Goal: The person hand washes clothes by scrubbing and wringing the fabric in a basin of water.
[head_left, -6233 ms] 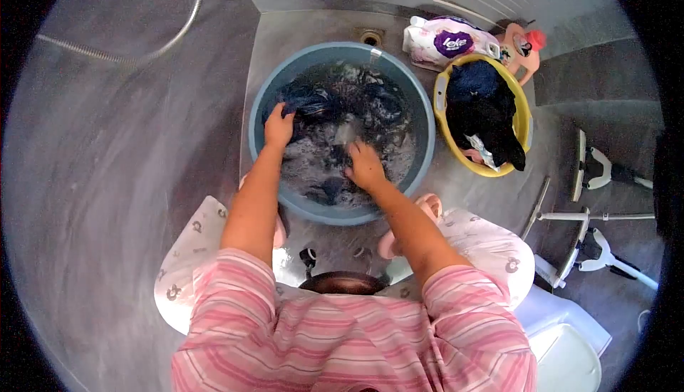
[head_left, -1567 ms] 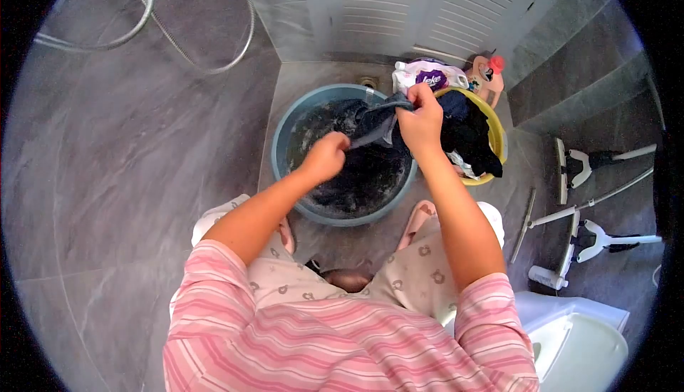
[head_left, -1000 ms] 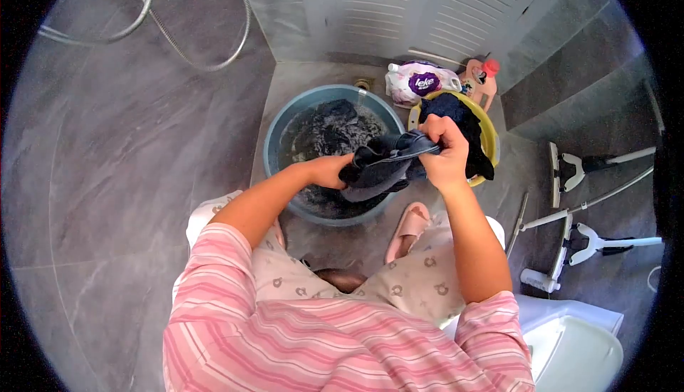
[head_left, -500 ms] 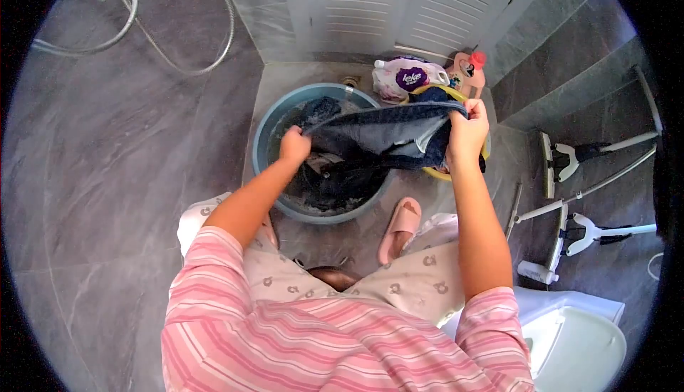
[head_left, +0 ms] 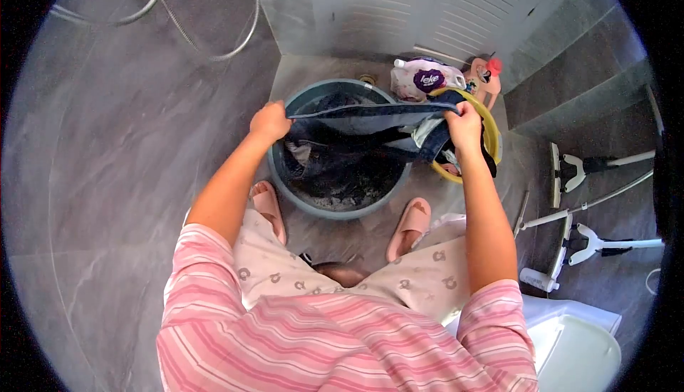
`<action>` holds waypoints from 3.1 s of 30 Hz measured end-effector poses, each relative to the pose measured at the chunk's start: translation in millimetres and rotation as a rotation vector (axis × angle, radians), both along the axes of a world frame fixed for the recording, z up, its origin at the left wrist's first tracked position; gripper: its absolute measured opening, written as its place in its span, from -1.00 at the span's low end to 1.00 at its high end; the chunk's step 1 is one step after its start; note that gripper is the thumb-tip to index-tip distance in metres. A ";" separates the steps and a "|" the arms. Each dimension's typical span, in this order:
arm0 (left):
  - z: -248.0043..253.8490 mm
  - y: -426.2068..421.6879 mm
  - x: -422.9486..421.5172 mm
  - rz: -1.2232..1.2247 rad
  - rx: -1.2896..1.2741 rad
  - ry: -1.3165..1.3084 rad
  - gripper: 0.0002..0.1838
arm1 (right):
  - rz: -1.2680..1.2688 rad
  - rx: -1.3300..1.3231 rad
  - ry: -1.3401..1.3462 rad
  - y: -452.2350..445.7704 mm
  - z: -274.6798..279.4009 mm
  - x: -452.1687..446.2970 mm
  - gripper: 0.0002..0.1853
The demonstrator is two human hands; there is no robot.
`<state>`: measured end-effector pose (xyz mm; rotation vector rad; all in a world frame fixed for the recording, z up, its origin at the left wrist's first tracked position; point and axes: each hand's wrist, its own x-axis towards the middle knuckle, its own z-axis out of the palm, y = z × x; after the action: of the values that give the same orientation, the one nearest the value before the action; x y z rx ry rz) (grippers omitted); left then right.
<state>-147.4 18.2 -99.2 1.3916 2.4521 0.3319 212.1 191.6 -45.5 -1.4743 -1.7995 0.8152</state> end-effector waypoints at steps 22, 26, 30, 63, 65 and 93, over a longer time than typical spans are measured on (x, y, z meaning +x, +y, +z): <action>-116.4 -19.8 75.6 0.358 -0.183 -0.873 -0.28 | 0.115 -0.445 0.567 -77.7 64.7 -62.7 -0.88; -130.8 -18.4 94.6 0.213 -0.165 -0.969 -0.34 | 0.122 -0.425 0.532 -76.8 73.6 -54.4 -0.88; -147.4 -10.8 110.2 0.386 -0.180 -1.056 -0.44 | 0.104 -0.468 0.551 -73.0 81.9 -44.7 -0.91; 81.3 -0.4 121.8 -0.037 0.484 -0.760 -0.70 | 0.470 -0.603 0.559 -76.0 43.5 -80.4 -0.77; 75.9 3.3 112.8 0.014 0.549 -0.833 -0.71 | 0.509 -0.362 0.208 -61.6 -3.5 -77.4 -0.69; 87.7 16.6 34.7 0.242 0.373 -1.316 -0.43 | 0.365 -0.311 -0.103 -145.2 -87.2 -129.2 -0.59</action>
<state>-112.7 34.9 -11.5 0.5548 1.4253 1.3000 82.9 46.3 -132.7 -1.4126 -2.1302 1.2682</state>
